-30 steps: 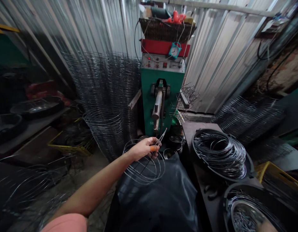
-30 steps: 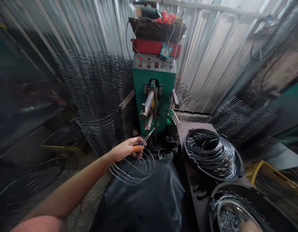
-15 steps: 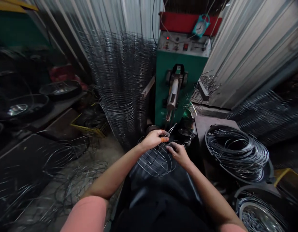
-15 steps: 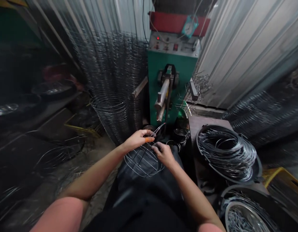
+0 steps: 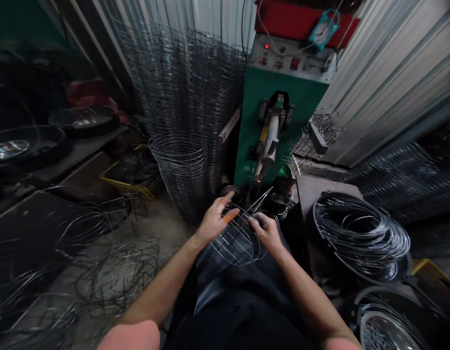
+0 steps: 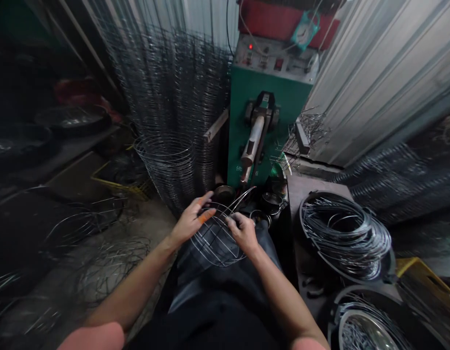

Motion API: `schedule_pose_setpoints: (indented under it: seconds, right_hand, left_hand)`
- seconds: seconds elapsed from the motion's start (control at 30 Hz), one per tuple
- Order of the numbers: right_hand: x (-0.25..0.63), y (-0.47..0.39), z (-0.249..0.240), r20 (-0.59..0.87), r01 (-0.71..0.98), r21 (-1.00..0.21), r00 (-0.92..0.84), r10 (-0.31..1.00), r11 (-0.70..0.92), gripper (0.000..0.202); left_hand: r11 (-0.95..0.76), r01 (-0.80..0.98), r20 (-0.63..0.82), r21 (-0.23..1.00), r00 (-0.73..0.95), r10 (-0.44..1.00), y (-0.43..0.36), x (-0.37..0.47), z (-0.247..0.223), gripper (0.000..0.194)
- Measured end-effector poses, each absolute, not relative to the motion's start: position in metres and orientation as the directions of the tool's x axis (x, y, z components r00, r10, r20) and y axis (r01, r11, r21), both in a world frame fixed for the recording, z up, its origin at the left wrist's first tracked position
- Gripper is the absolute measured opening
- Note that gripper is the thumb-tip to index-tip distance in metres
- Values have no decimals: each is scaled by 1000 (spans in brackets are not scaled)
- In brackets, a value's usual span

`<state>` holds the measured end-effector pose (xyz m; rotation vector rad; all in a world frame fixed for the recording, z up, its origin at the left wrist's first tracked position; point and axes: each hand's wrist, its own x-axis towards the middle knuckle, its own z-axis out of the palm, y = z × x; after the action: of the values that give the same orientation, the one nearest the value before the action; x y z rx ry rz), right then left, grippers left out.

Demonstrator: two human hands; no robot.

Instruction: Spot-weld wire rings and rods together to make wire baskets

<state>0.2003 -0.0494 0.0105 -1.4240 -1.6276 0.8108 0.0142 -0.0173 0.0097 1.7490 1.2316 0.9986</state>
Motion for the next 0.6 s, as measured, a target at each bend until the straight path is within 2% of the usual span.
schedule_pose_setpoints:
  seconds: [0.07,0.1,0.13,0.17,0.23,0.27,0.33,0.4,0.43,0.5,0.6]
  right_hand:
    - [209,-47,8,152,439,-888,8,988,133,30]
    - [214,-46,7,147,415,-901,23,989,124,31]
    - [218,-45,6,145,389,-913,34,989,120,31]
    - [223,-44,6,145,364,-924,42,989,120,31]
    - [231,-43,5,148,319,-940,62,987,121,31]
    - [234,-43,4,148,299,-947,75,986,119,31]
    - [238,-43,4,137,262,-959,90,986,110,31]
    - [242,-44,5,125,231,-968,91,988,101,30]
    - [243,-44,5,121,217,-971,93,988,98,30]
    - [247,-43,5,113,194,-977,104,988,91,30]
    - [252,-39,7,101,172,-982,118,988,80,30]
  left_hand:
    - [-45,263,59,964,-45,997,-32,-6,-26,62]
    - [67,200,-43,978,-120,992,-40,-14,-45,65]
    - [176,140,-155,974,-150,977,-49,-19,-63,64]
    - [265,93,-256,960,-105,961,-58,-22,-78,62]
    - [325,103,-326,940,-4,945,-72,-20,-95,60]
    - [285,157,-288,946,-5,958,-77,-17,-95,61]
    - [98,332,-66,938,-105,992,-81,-7,-81,67]
    - [-123,516,222,847,-134,966,-77,4,-51,68]
    - [-222,574,321,788,-75,944,-71,9,-34,63]
    - [-389,609,384,691,146,912,-56,21,-1,46]
    - [-489,606,315,628,377,871,-26,42,31,36]
